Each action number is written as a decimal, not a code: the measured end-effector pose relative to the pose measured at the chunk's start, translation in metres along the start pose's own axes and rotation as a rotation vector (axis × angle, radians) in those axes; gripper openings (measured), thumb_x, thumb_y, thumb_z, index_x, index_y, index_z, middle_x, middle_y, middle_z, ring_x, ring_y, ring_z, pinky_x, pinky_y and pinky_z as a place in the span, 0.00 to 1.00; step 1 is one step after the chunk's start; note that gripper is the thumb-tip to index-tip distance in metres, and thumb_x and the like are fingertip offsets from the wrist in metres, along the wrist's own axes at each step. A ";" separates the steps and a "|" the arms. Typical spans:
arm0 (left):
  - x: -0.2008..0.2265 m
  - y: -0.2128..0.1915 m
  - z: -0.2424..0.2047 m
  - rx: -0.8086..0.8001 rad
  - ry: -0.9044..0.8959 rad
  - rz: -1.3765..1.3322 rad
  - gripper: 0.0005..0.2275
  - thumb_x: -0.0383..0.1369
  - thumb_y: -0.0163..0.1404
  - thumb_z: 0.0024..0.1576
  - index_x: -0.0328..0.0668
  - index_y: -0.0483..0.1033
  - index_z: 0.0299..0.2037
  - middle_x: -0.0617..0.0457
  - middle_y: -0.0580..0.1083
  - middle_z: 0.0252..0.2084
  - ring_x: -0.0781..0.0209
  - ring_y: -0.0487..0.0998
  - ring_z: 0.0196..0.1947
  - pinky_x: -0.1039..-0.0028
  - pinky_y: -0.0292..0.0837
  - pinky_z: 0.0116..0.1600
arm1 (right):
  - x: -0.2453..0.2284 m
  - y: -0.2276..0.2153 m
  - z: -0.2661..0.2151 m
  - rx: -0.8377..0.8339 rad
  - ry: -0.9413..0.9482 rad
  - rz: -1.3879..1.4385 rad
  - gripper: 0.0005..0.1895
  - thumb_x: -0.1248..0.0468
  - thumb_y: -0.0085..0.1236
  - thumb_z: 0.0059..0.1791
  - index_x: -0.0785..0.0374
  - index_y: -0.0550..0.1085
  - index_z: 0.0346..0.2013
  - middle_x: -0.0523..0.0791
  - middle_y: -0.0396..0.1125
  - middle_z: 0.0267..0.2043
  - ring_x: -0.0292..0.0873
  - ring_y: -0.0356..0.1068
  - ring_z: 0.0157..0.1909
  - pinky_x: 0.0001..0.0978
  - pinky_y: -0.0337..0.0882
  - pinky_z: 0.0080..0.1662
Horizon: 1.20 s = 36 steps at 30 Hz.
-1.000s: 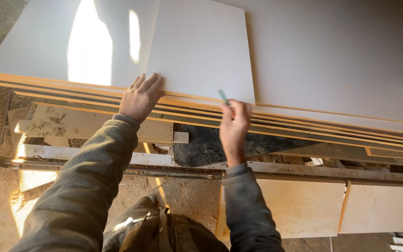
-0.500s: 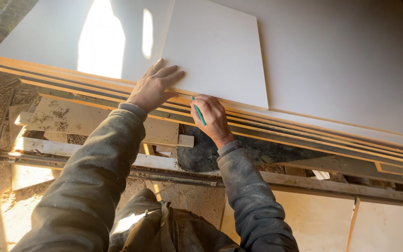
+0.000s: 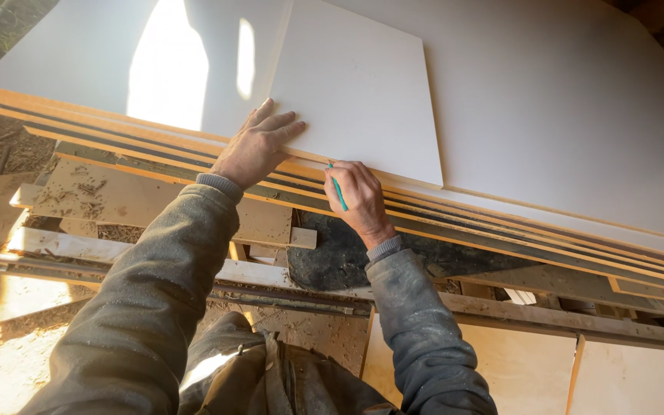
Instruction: Smoothing the edges of wood panels using a jointer machine and marking them with a pencil.
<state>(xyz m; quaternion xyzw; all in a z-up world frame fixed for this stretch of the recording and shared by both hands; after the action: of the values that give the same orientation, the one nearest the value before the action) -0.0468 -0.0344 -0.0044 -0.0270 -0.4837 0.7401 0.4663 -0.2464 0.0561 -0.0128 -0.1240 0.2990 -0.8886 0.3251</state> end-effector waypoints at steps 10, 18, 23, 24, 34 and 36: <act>0.002 0.000 0.001 -0.038 -0.020 -0.015 0.29 0.28 0.63 0.49 0.57 0.73 0.64 0.53 0.67 0.69 0.38 0.54 0.73 0.54 0.54 0.74 | 0.013 -0.026 -0.013 0.001 0.090 0.004 0.10 0.73 0.64 0.50 0.66 0.69 0.39 0.51 0.72 0.39 0.49 0.76 0.44 0.39 0.78 0.44; 0.001 0.001 0.002 -0.054 -0.017 -0.023 0.29 0.29 0.62 0.51 0.57 0.72 0.65 0.54 0.66 0.70 0.38 0.52 0.74 0.54 0.52 0.75 | 0.021 -0.051 -0.024 -0.020 0.125 -0.010 0.09 0.74 0.63 0.50 0.66 0.69 0.39 0.50 0.72 0.40 0.51 0.75 0.43 0.41 0.77 0.44; 0.000 0.002 -0.001 -0.069 -0.015 -0.029 0.29 0.29 0.62 0.51 0.57 0.72 0.66 0.53 0.66 0.70 0.37 0.52 0.75 0.55 0.53 0.75 | 0.042 -0.062 -0.054 -0.022 0.156 -0.022 0.09 0.74 0.62 0.50 0.66 0.69 0.38 0.51 0.72 0.40 0.50 0.75 0.44 0.41 0.77 0.44; 0.000 0.002 -0.001 -0.067 -0.017 -0.025 0.29 0.29 0.62 0.51 0.57 0.72 0.66 0.53 0.66 0.70 0.37 0.52 0.75 0.55 0.53 0.75 | 0.059 -0.061 -0.068 0.015 0.170 -0.059 0.08 0.73 0.62 0.51 0.65 0.70 0.39 0.50 0.71 0.40 0.48 0.75 0.44 0.39 0.78 0.44; 0.021 -0.013 0.011 -0.176 -0.048 0.106 0.33 0.52 0.60 0.49 0.47 0.72 0.64 0.49 0.67 0.69 0.35 0.54 0.73 0.48 0.51 0.73 | 0.179 -0.133 -0.045 -0.288 1.199 -0.326 0.17 0.53 0.55 0.57 0.66 0.75 0.38 0.55 0.75 0.37 0.54 0.75 0.41 0.49 0.72 0.46; 0.009 0.006 0.012 -0.184 -0.046 0.122 0.34 0.55 0.57 0.50 0.45 0.72 0.64 0.47 0.67 0.69 0.35 0.55 0.73 0.49 0.51 0.74 | 0.194 -0.124 -0.054 -0.418 1.224 -0.358 0.20 0.50 0.54 0.56 0.65 0.76 0.38 0.56 0.74 0.39 0.57 0.74 0.44 0.52 0.72 0.48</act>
<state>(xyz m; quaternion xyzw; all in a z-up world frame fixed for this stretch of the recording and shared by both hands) -0.0613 -0.0367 0.0011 -0.0821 -0.5577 0.7199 0.4048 -0.4779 0.0297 0.0250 0.2942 0.5702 -0.7621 -0.0866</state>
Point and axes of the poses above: each hand's wrist, its own z-axis towards the middle knuckle, its own y-axis out of the palm, x = y × z, the point moved 3 cm from there along z, towards the middle knuckle
